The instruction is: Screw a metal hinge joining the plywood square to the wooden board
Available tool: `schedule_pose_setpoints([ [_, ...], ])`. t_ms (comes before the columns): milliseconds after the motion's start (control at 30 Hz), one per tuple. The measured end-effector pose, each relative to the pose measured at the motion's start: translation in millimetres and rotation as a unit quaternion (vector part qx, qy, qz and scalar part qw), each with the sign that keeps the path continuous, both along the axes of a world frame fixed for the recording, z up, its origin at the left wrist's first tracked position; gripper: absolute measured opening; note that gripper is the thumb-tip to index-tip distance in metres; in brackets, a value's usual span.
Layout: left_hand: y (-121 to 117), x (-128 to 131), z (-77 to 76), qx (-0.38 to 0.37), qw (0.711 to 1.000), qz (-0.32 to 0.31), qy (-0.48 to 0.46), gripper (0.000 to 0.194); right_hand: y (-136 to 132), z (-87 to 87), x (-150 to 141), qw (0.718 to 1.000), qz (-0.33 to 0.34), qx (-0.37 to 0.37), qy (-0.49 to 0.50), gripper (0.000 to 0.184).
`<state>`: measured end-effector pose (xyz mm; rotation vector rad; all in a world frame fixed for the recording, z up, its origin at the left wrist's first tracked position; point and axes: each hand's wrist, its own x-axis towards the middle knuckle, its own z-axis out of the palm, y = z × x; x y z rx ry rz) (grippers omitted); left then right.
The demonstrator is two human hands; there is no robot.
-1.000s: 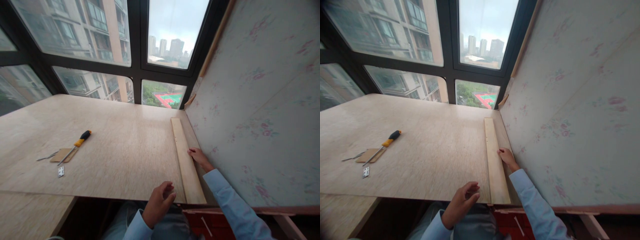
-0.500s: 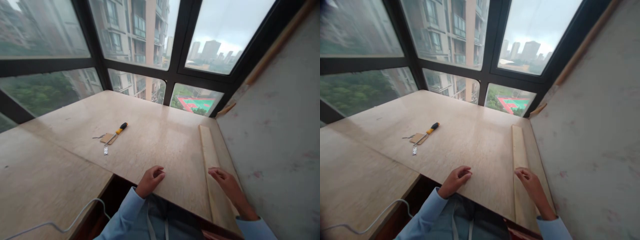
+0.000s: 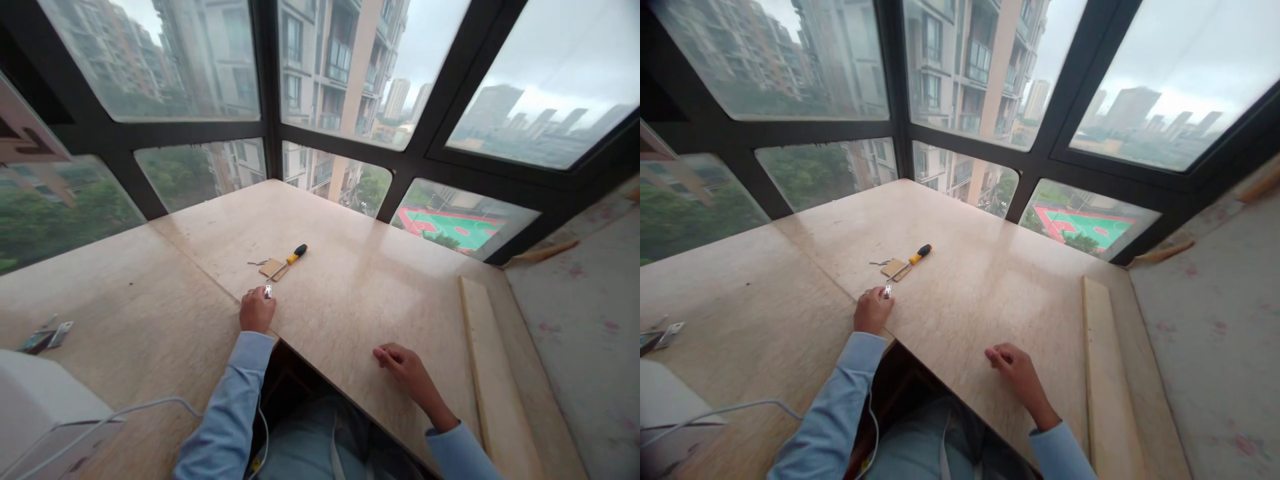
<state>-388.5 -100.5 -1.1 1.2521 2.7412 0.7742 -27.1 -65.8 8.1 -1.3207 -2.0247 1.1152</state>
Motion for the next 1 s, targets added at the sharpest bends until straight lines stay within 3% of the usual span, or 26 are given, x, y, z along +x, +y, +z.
schedule_pose_setpoints([
  [200, 3.6, -8.3, 10.4, -0.099, 0.994, -0.006, 0.042, 0.026, 4.2, -19.3, -14.5, 0.996, -0.039, 0.076, -0.031, 0.050],
  [533, 1.3, -7.0, 16.0, -0.160, 0.985, -0.053, 0.046, 0.028, -6.6, -27.6, -11.2, 0.991, -0.050, 0.123, 0.016, 0.039],
  [700, 1.3, -12.3, 15.0, -0.154, 0.986, -0.035, 0.047, 0.037, -6.9, -27.4, -11.4, 0.991, -0.049, 0.125, 0.028, 0.039],
  [767, 0.8, -12.4, 15.2, -0.107, 0.994, -0.026, 0.001, 0.033, -7.2, -27.7, -11.2, 0.991, -0.048, 0.124, 0.034, 0.039],
  [867, 2.4, -3.1, 16.1, 0.022, 0.985, -0.047, -0.167, 0.026, -7.0, -26.9, -11.4, 0.991, -0.053, 0.114, 0.042, 0.040],
  [933, 5.8, 11.5, 17.3, 0.105, 0.941, -0.072, -0.314, 0.026, -6.7, -24.8, -11.9, 0.992, -0.062, 0.100, 0.052, 0.042],
  [1000, 10.6, 32.3, 19.4, 0.162, 0.879, -0.094, -0.438, 0.032, -7.0, -21.1, -12.1, 0.992, -0.072, 0.075, 0.071, 0.043],
])
